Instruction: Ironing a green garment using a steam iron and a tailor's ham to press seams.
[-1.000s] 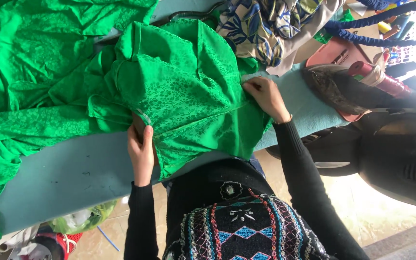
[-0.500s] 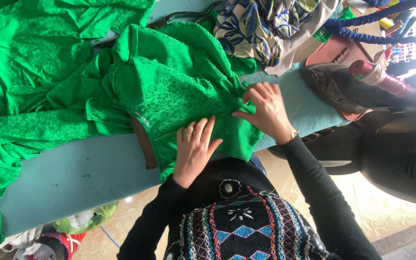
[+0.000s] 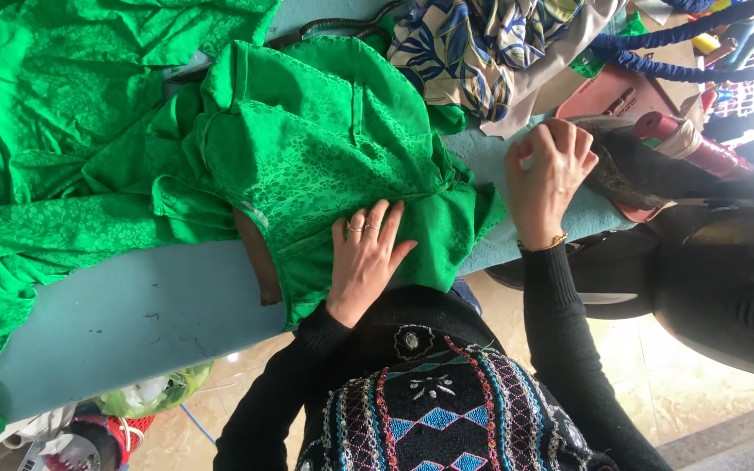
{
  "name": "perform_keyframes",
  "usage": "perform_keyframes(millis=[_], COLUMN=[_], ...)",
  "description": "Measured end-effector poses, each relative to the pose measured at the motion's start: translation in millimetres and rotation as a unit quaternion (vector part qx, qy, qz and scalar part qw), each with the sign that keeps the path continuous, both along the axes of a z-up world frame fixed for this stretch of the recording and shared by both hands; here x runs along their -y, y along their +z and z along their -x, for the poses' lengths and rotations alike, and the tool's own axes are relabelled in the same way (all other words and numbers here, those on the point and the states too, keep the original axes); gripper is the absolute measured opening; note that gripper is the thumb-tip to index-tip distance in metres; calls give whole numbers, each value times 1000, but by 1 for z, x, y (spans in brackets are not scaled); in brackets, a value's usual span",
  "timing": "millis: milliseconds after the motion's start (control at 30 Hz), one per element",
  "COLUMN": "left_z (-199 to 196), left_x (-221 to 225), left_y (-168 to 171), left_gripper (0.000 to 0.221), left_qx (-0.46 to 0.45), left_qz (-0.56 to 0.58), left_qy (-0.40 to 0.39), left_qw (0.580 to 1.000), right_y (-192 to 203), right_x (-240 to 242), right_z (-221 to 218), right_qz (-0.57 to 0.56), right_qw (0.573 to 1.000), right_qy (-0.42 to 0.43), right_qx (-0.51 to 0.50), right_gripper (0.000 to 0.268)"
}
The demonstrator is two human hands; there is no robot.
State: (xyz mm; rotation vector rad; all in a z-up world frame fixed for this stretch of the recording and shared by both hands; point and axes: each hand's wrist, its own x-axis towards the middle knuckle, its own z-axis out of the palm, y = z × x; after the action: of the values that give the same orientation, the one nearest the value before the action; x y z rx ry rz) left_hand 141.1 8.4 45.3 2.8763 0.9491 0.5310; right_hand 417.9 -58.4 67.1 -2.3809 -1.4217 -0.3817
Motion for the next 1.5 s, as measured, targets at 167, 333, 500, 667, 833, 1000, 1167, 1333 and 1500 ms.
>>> perform_keyframes(millis=[167,333,500,667,833,1000,1167,1333,1500], left_z=[-7,-11,-12,-11,-10,-4,-3,-15,-27], left_x=[0,3,4,5,4,0,-3,-15,-22], left_y=[4,0,3,-4,0,1,6,23,30], left_gripper=[63,65,67,68,68,64,61,50,45], left_qx=[-4,-1,-19,-30,-32,-17,1,-37,-44], left_qz=[4,-4,-12,-19,-11,11,30,18,-15], left_qy=[3,13,2,-4,2,18,13,1,-51], left_qw=[1000,1000,1000,999,999,1000,999,999,998], right_y=[-1,8,14,-13,-38,-63,-51,-49,-19], right_x=[-10,-18,-30,-39,-51,-48,-14,26,26], right_z=[27,42,34,12,-6,9,21,72,111], right_qz=[-60,-17,-25,-9,89,90,-65,-143,-169], right_qw=[947,908,911,909,909,925,933,951,932], right_qy=[185,323,403,416,383,283,130,99,160], right_qx=[-257,-264,-79,-23,-141,-239,-330,-255,-277], right_gripper=[20,13,11,17,22,18,30,35,45])
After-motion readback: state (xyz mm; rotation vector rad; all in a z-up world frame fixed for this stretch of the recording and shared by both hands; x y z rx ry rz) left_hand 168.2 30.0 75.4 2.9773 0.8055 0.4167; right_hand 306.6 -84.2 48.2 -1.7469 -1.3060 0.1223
